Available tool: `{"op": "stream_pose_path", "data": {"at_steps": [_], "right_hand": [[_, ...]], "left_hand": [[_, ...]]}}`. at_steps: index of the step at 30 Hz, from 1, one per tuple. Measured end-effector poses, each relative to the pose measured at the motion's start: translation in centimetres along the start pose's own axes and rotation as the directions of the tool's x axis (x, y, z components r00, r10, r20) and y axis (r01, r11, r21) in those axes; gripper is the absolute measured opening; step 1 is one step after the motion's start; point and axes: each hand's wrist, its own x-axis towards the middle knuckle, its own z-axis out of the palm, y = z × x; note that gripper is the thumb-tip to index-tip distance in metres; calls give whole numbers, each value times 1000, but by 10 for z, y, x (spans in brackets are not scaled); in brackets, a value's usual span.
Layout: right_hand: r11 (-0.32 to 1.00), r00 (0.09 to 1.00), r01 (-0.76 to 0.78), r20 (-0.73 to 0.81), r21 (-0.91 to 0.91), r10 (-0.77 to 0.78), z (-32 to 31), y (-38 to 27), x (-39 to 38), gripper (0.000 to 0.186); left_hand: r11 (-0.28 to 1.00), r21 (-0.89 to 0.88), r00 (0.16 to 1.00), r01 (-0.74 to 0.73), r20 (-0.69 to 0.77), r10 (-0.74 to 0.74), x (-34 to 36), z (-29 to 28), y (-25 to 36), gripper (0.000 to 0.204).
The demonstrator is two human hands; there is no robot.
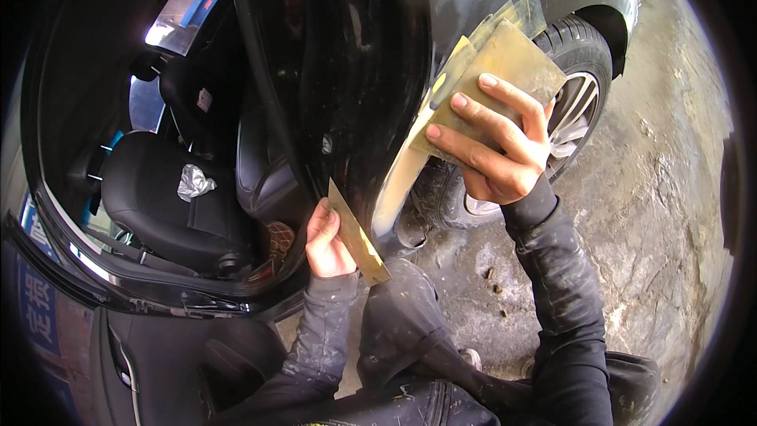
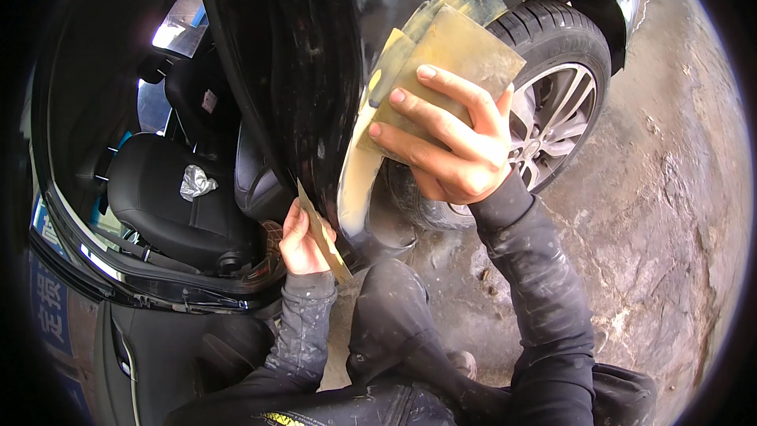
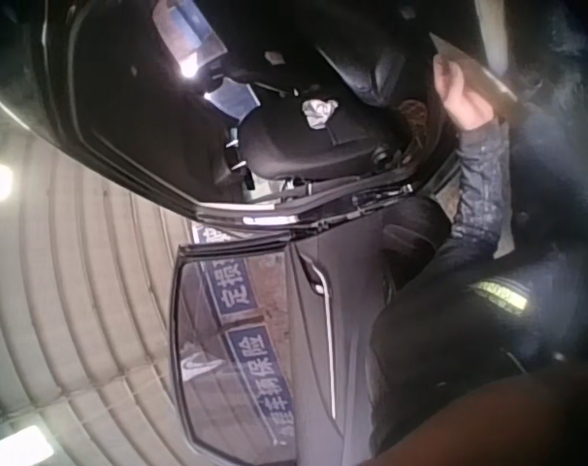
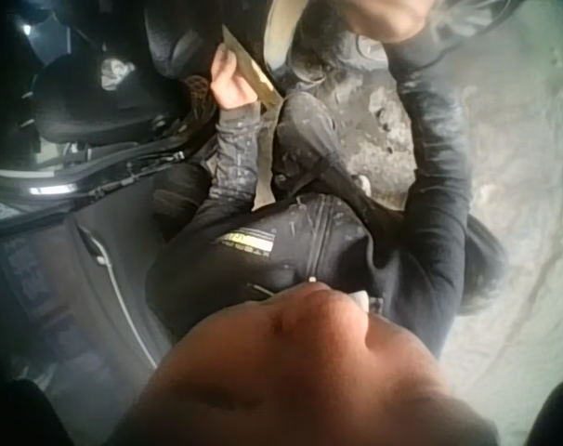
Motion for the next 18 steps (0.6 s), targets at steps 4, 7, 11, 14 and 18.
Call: {"op": "stream_pose_path", "data": {"at_steps": [4, 7, 11, 14, 18], "right_hand": [[1000, 1000, -24, 1, 9, 24, 0, -1, -7, 50], [999, 999, -46, 1, 21, 46, 1, -3, -13, 50], [998, 998, -63, -7, 8, 63, 4, -7, -20, 51], [997, 997, -73, -7, -1, 73, 4, -11, -24, 52], [994, 995, -87, 42, -61, 90, -8, -16, -29, 53]], "left_hand": [[999, -30, 1000, 19, 6, -19, 0, 1, -2, 28], [1000, -8, 1000, 17, 6, -17, -1, 1, -2, 28], [1000, 3, 980, 15, 196, -16, -4, 0, 2, 16], [999, -2, 976, 38, 216, -37, -7, 0, 3, 15], [998, -40, 986, 40, 163, -33, -11, 5, 4, 13]]}}
